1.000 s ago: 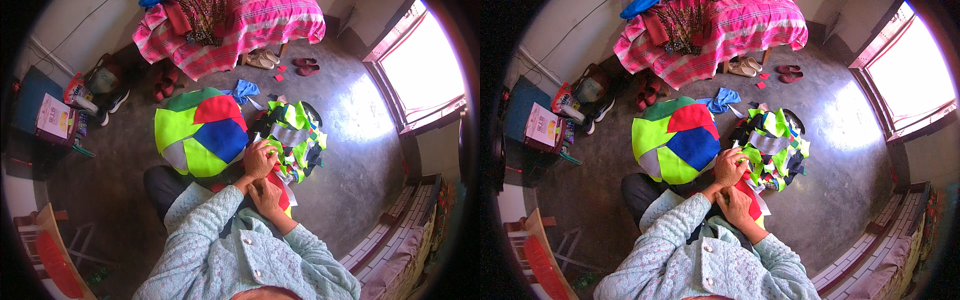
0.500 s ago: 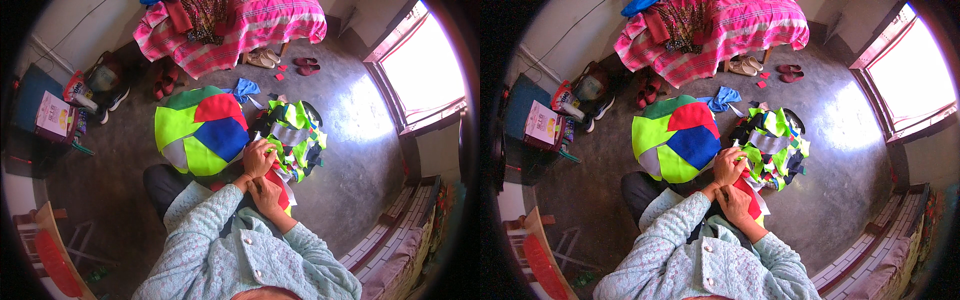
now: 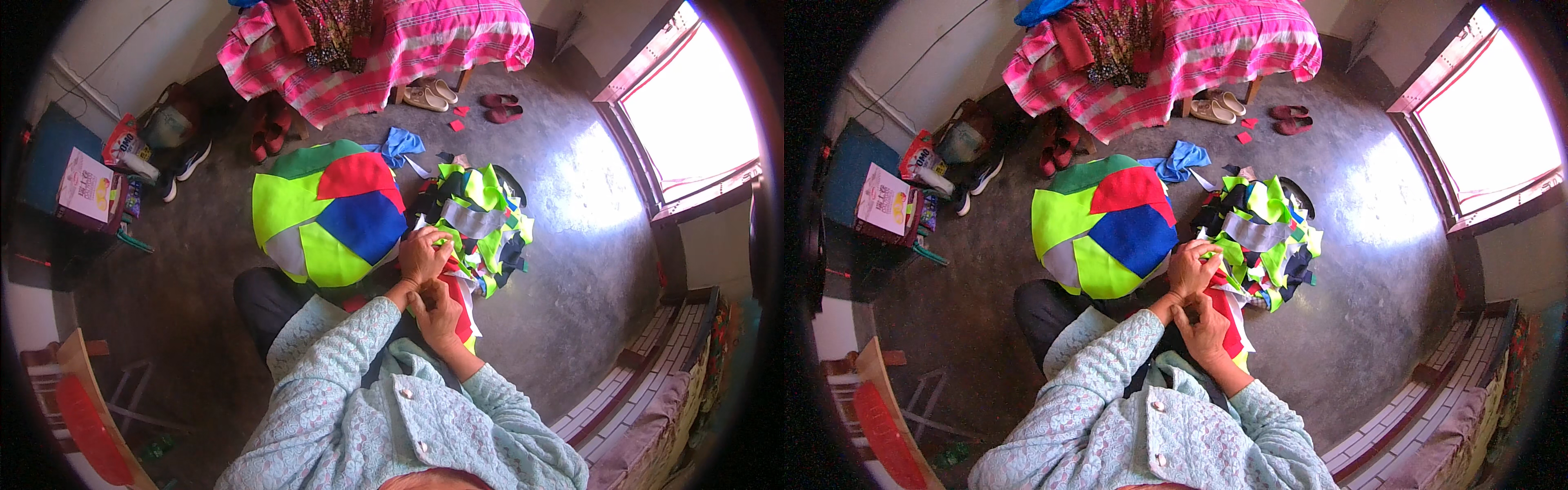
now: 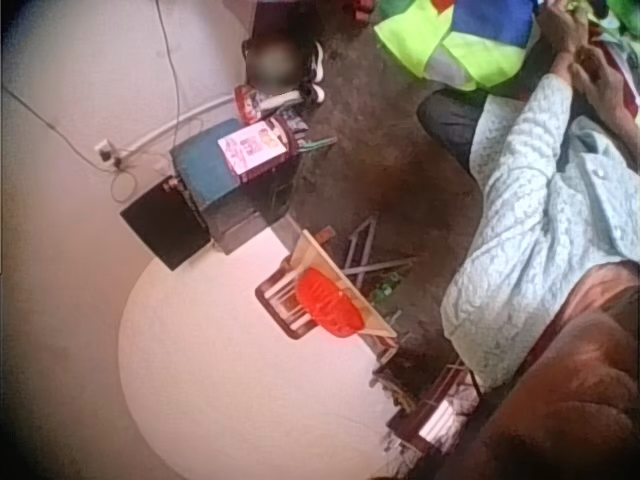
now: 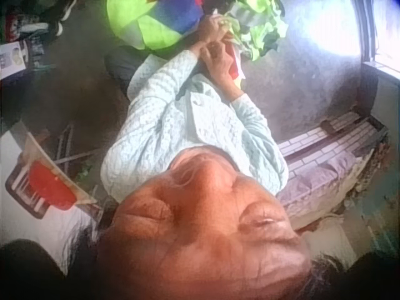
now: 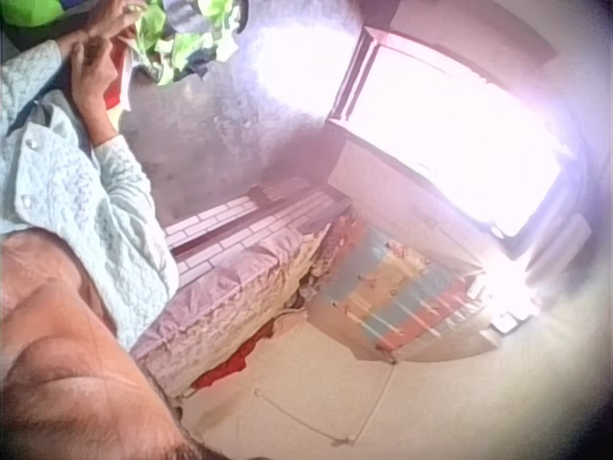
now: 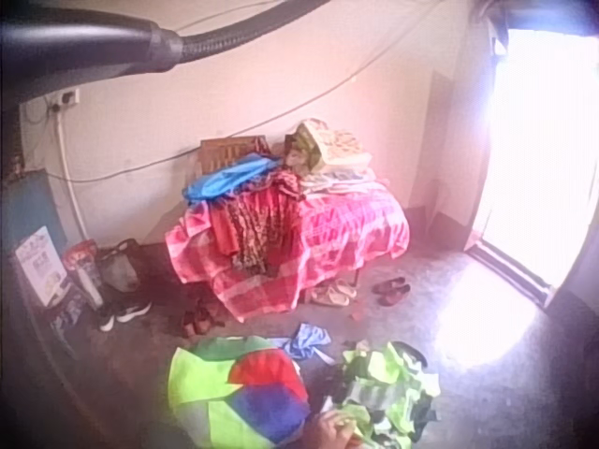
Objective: The person assembles a colorful fabric ball by hand, picking up various colored fabric pieces and attaching them to a growing spherical structure. The person repeatedly selects, folds, and places fabric pieces onto the ball, gradually increasing its size and coverage.
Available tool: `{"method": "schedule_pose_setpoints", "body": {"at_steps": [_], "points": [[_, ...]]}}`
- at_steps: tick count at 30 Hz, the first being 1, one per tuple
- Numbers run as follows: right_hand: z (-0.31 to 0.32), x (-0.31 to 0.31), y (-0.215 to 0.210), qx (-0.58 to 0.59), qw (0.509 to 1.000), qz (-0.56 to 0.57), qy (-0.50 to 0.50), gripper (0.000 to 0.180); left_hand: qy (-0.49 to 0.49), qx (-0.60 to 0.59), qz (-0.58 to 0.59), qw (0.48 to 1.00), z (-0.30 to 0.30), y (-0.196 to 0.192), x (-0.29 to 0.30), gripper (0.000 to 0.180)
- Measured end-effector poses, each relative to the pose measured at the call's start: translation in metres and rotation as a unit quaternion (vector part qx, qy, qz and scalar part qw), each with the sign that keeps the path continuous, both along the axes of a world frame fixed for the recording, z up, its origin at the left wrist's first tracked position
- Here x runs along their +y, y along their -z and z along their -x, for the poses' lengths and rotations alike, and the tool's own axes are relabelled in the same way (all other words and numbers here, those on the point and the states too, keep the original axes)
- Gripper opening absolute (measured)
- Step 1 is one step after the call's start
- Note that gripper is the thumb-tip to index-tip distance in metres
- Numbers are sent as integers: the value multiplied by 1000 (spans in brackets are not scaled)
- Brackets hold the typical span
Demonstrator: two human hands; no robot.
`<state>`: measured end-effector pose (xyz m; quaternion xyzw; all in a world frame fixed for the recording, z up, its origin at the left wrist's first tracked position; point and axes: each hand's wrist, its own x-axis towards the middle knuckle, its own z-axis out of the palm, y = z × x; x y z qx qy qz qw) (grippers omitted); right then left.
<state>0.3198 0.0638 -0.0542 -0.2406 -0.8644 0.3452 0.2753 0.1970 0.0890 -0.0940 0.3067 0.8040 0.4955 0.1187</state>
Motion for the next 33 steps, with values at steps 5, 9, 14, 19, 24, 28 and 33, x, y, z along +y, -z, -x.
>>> {"method": "schedule_pose_setpoints", "body": {"at_steps": [5, 9, 14, 19, 24, 28, 33], "points": [[-2, 3, -1, 14, 997, -57, -57, 29, 0, -4, 4, 1000, 1, -3, 0, 18], [1, -3, -6, 4, 1000, 17, -3, 23, -5, -4, 24, 1000, 0, -5, 1, 16], [-1, 0, -7, -15, 999, 17, -36, 22, 0, 13, 6, 1000, -1, -5, -2, 17], [-3, 5, -4, -2, 995, -40, -94, 22, 13, 24, 0, 1000, 1, -7, -4, 18], [-1, -2, -2, -1, 999, 17, -36, 26, 6, 16, 11, 1000, 0, -5, -1, 19], [-1, -1, -6, -26, 998, 42, -36, 26, 3, 9, 0, 1000, -1, -7, -2, 19], [-1, 2, -3, 4, 996, -23, -81, 25, 6, 33, -11, 999, 0, -1, -3, 17]]}}
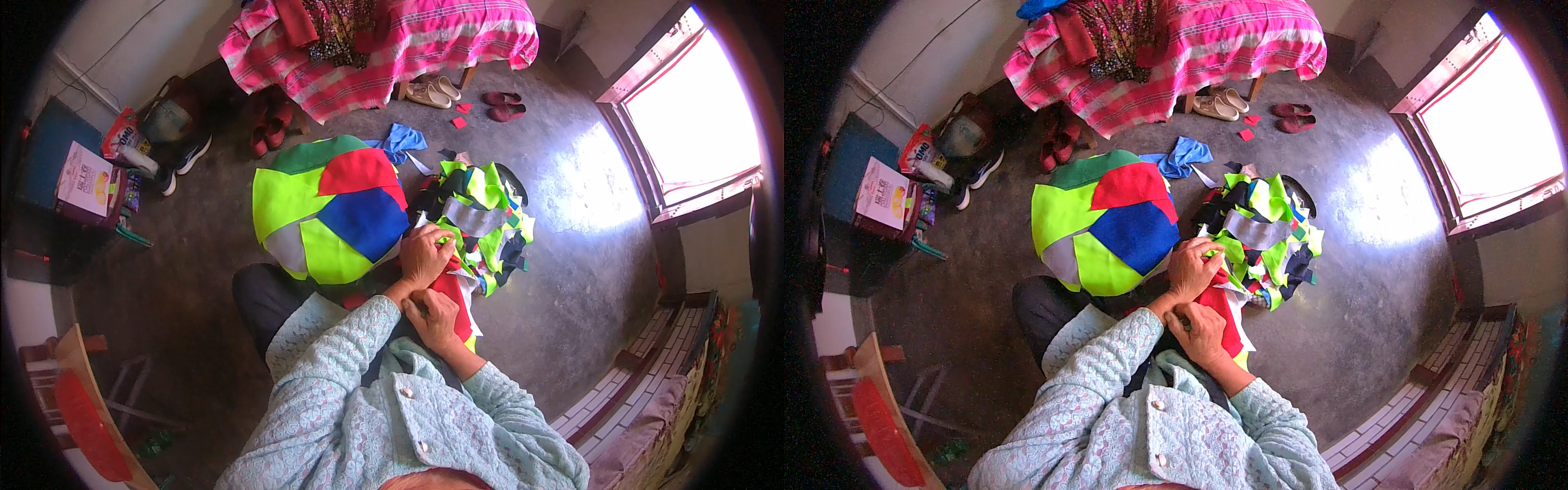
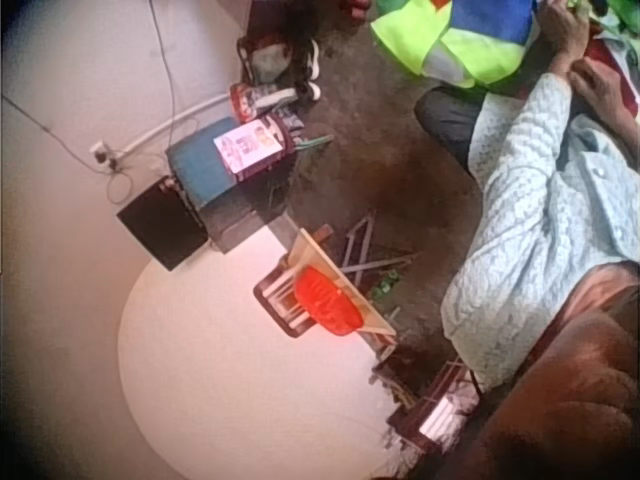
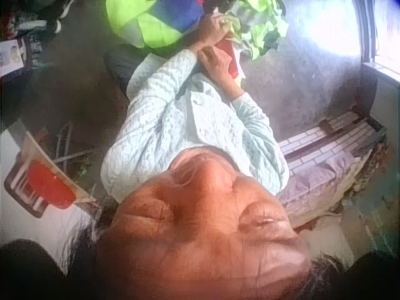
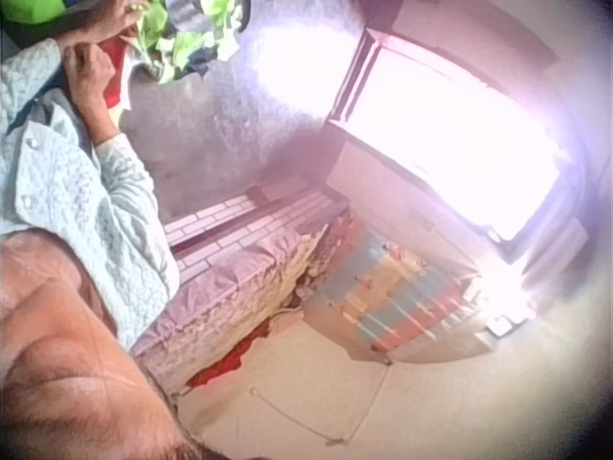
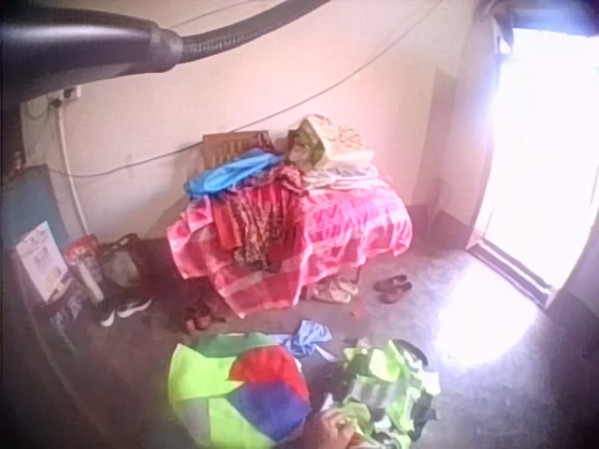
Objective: The person assembles a colorful fabric ball by hand, picking up various colored fabric pieces and attaching them to a growing spherical structure. The person repeatedly selects, folds, and places fabric pieces onto the ball, gradually increasing its size and coverage.
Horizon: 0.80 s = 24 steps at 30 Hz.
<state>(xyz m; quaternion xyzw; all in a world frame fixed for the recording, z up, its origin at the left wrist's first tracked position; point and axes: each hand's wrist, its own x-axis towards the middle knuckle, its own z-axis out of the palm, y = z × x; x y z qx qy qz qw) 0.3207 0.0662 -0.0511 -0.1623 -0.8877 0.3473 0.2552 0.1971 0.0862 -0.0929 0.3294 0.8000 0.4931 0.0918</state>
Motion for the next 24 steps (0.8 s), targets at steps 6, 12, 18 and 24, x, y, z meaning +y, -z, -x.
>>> {"method": "schedule_pose_setpoints", "body": {"at_steps": [6, 12, 18, 24], "points": [[1, -5, 4, 1, 998, 30, 58, 31, -2, -35, 29, 999, 1, -3, 3, 20], [0, -2, 2, -47, 997, 37, 57, 34, 3, -29, -8, 1000, 0, -1, 0, 19], [1, -2, 2, -31, 999, 28, 34, 34, 5, -16, -6, 1000, 1, -3, -1, 19], [0, -5, 2, -24, 999, 10, 42, 29, 11, -53, 7, 999, 2, -4, 1, 20]]}}
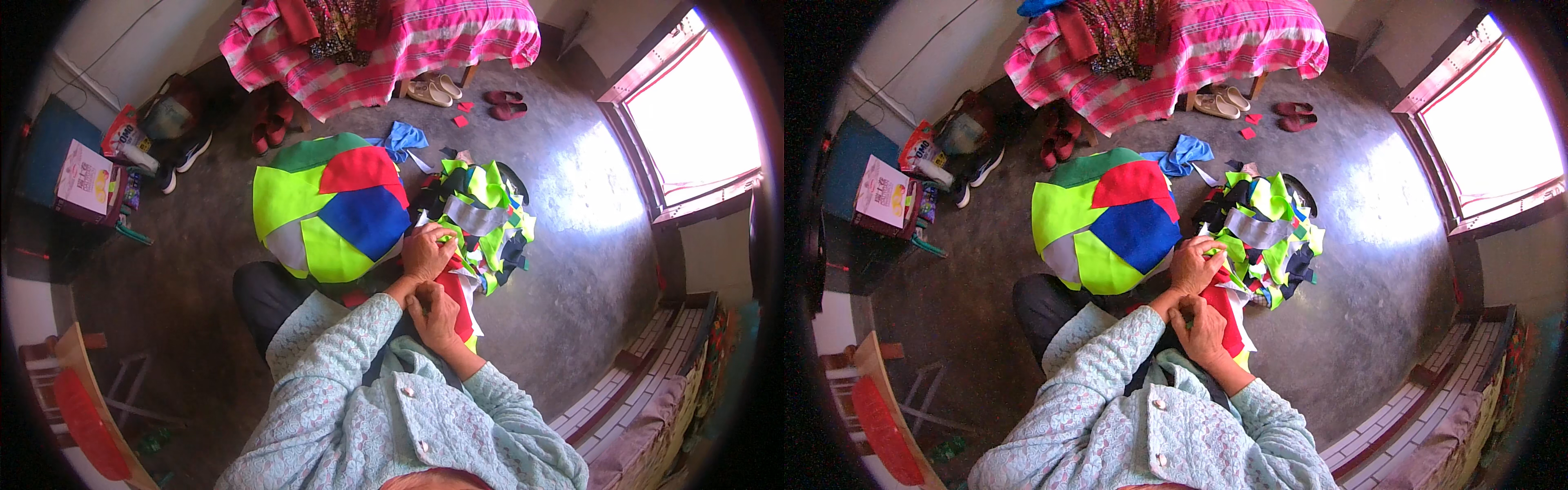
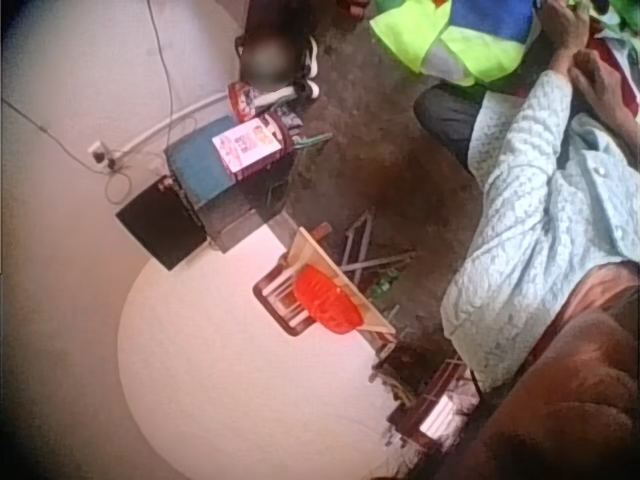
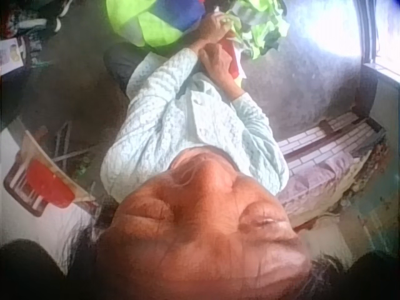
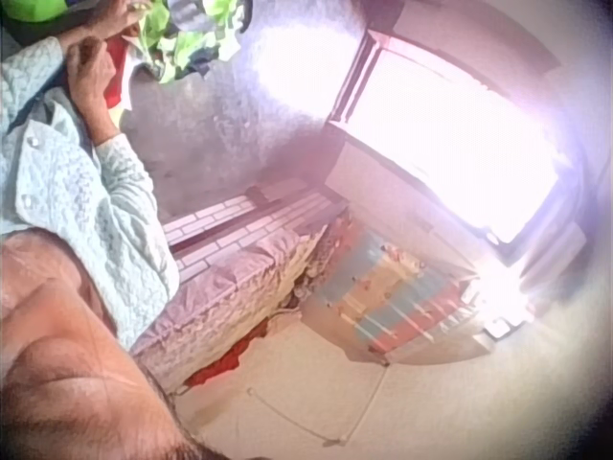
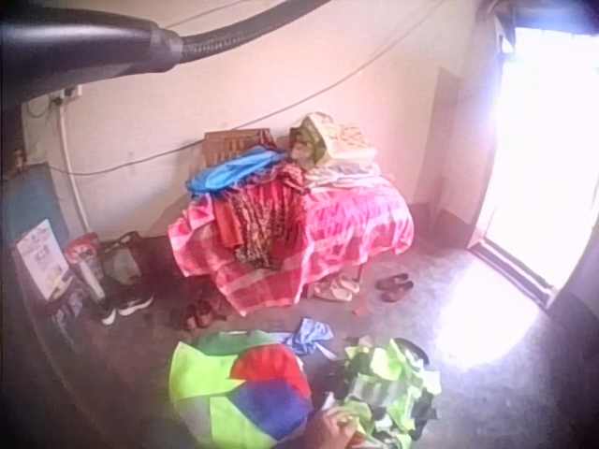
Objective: The person assembles a colorful fabric ball by hand, picking up various colored fabric pieces and attaching them to a growing spherical structure. The person repeatedly selects, folds, and places fabric pieces onto the ball, gradually increasing its size and coverage.
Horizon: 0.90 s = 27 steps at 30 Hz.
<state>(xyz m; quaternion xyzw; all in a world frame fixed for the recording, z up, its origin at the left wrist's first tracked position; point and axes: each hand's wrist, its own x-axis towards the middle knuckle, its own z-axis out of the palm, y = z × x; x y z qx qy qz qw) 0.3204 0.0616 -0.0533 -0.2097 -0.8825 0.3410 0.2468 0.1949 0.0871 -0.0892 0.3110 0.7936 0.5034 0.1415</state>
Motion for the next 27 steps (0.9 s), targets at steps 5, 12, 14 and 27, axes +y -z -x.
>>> {"method": "schedule_pose_setpoints", "body": {"at_steps": [5, 12, 14, 27], "points": [[1, 1, -7, -7, 1000, 13, -9, 29, -7, 7, -5, 1000, -2, -3, 0, 18], [0, 5, 1, 11, 998, -34, -45, 31, -15, 34, -13, 999, -1, 1, 0, 16], [0, 0, 5, 13, 1000, 12, 9, 31, -19, 28, -7, 999, -2, 2, 2, 17], [1, 7, -5, 14, 997, -40, -60, 27, -3, 18, -24, 1000, -1, -1, -1, 18]]}}
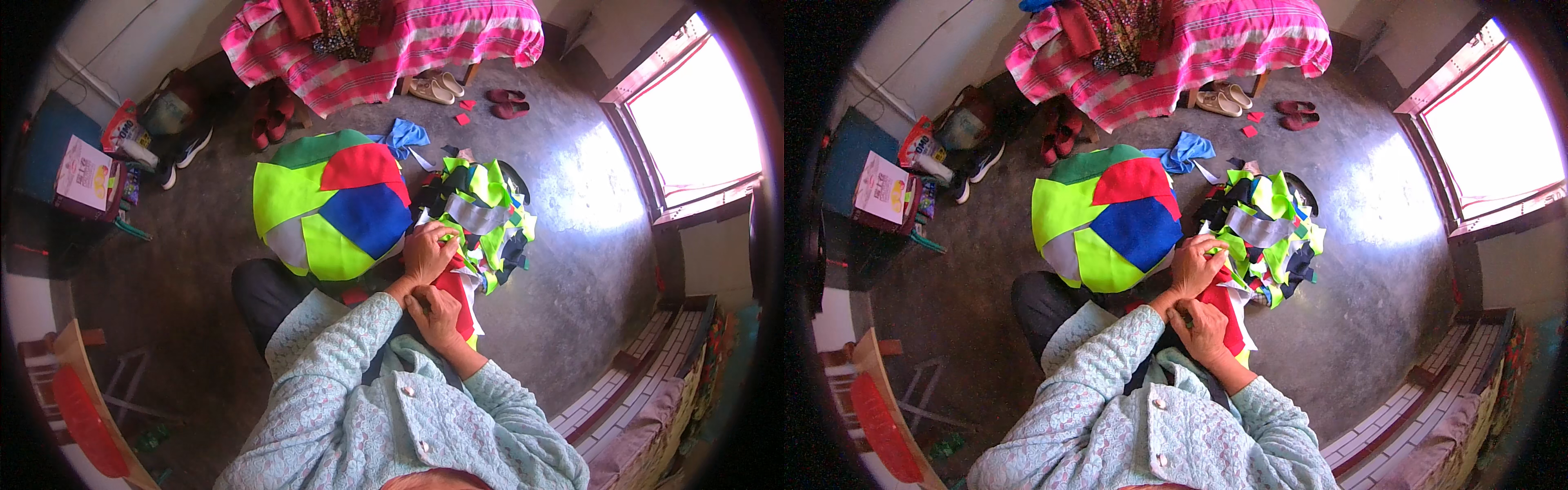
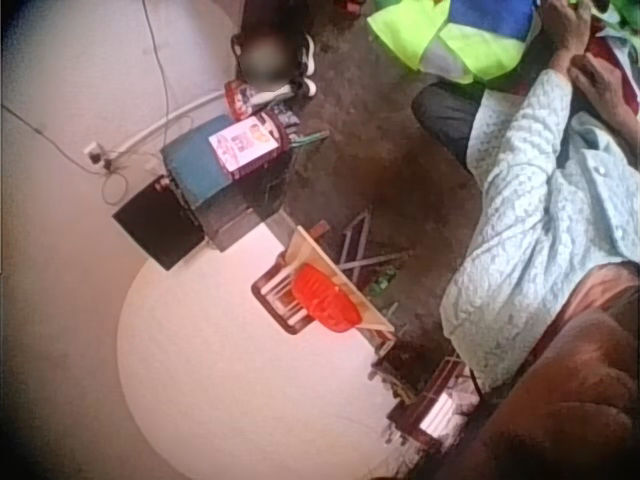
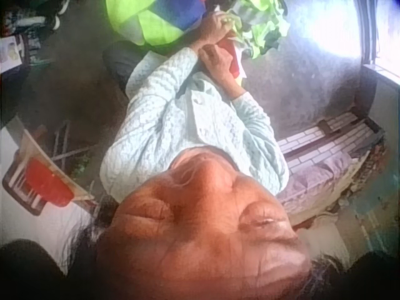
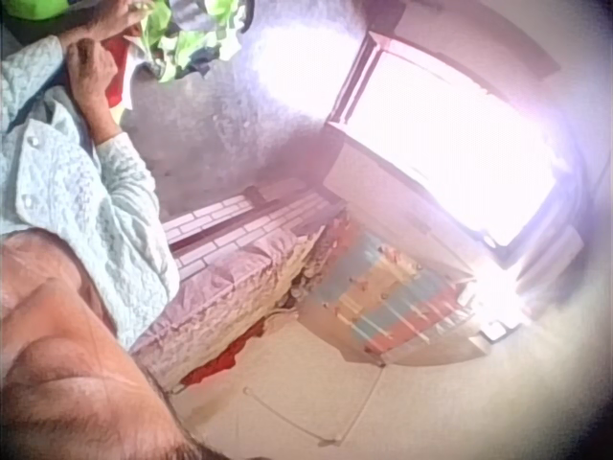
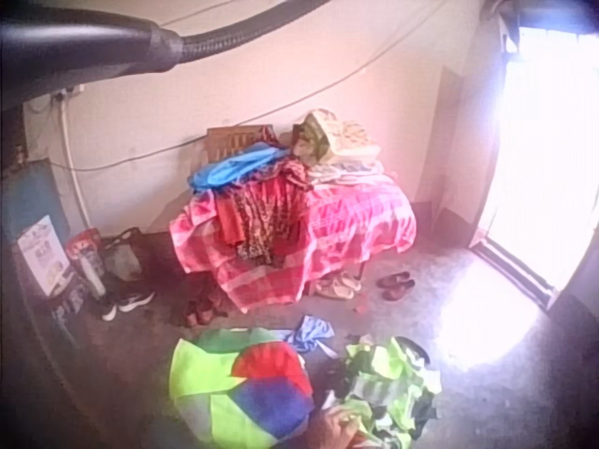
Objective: The person assembles a colorful fabric ball by hand, picking up various colored fabric pieces and attaching them to a growing spherical structure. The person repeatedly selects, folds, and places fabric pieces onto the ball, gradually increasing its size and coverage.
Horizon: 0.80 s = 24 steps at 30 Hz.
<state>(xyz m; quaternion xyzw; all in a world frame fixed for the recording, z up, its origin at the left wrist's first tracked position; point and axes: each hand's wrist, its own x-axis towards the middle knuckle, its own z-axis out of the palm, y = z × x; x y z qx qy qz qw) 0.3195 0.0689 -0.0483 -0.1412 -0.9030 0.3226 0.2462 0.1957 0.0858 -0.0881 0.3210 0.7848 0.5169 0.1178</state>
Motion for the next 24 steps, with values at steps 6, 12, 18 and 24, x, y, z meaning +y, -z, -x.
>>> {"method": "schedule_pose_setpoints", "body": {"at_steps": [6, 12, 18, 24], "points": [[2, -8, -2, 4, 994, 87, 68, 22, 0, -6, 23, 1000, -1, 1, 4, 18], [1, -2, -1, -4, 999, 41, 20, 23, -5, 8, 3, 1000, -2, 0, 2, 18], [0, -2, 2, -5, 999, 32, 23, 22, 4, -6, 16, 1000, 0, -2, 1, 19], [3, -4, -4, -6, 997, 61, 47, 19, -6, 16, 10, 1000, -2, -1, 3, 17]]}}
